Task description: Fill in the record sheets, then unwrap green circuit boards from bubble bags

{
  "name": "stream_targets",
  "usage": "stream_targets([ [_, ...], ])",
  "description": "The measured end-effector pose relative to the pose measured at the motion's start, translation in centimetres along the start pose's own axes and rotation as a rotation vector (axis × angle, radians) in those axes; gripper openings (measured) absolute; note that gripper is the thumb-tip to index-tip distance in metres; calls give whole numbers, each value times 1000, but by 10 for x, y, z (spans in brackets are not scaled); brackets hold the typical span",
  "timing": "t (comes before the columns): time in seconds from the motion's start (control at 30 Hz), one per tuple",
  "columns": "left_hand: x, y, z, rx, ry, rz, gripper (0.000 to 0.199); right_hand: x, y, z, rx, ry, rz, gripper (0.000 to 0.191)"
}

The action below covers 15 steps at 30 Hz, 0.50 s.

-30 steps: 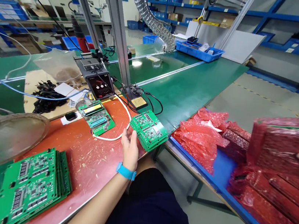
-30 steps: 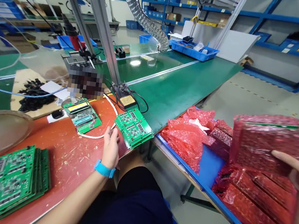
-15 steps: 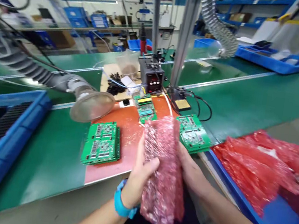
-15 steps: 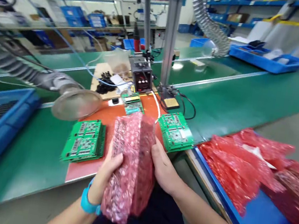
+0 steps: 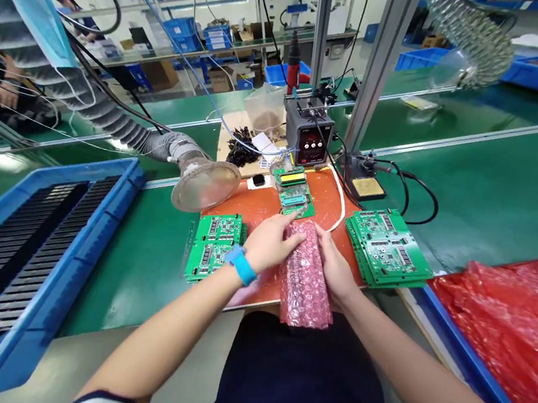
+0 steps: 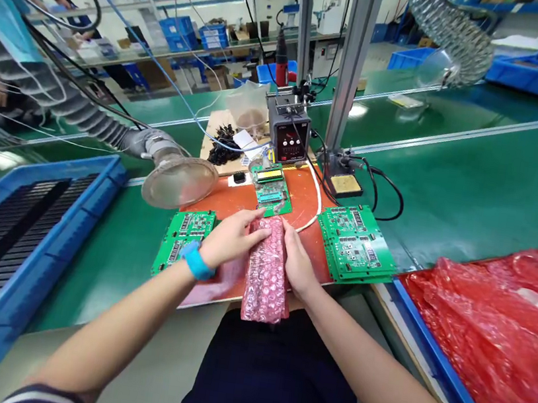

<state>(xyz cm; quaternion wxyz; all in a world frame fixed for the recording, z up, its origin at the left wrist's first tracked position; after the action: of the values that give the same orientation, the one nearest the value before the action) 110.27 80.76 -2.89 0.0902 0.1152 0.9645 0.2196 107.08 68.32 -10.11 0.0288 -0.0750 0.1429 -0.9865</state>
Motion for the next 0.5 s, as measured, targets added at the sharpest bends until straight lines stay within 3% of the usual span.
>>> stream_targets([
  [0.07, -10, 2, 2, -57, 39, 78, 20, -12, -6, 0, -82, 3, 2, 56],
  [0.13, -9, 7, 4, -74, 42, 44, 11, -18, -10, 1, -95, 38, -17, 51],
  [0.2, -1, 13, 0, -64, -43, 4, 9, -21, -13, 1, -54, 80, -34, 40],
  [0.27, 9, 18, -9, -115, -182, 43, 9, -23, -15, 1, -31, 88, -31, 32],
  [0.37, 15, 23, -23, -341, -330, 207, 18, -27, -20, 0, -8, 73, 0, 30],
  [0.5, 11, 14, -32, -730, -396, 506, 38, -38, -28, -2, 90, 81, 28, 26],
])
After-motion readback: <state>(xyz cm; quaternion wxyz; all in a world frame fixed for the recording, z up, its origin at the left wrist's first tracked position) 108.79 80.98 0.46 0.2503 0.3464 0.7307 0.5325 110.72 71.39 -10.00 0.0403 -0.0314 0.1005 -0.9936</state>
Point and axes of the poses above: each hand's wrist, its own x-axis away from the middle knuckle, its own y-axis out of the back of the hand, z = x × y, the point moved 5 cm from there along -x, towards the middle knuckle, and after that the axes turned 4 degrees about -y, right-handed, at the moved point
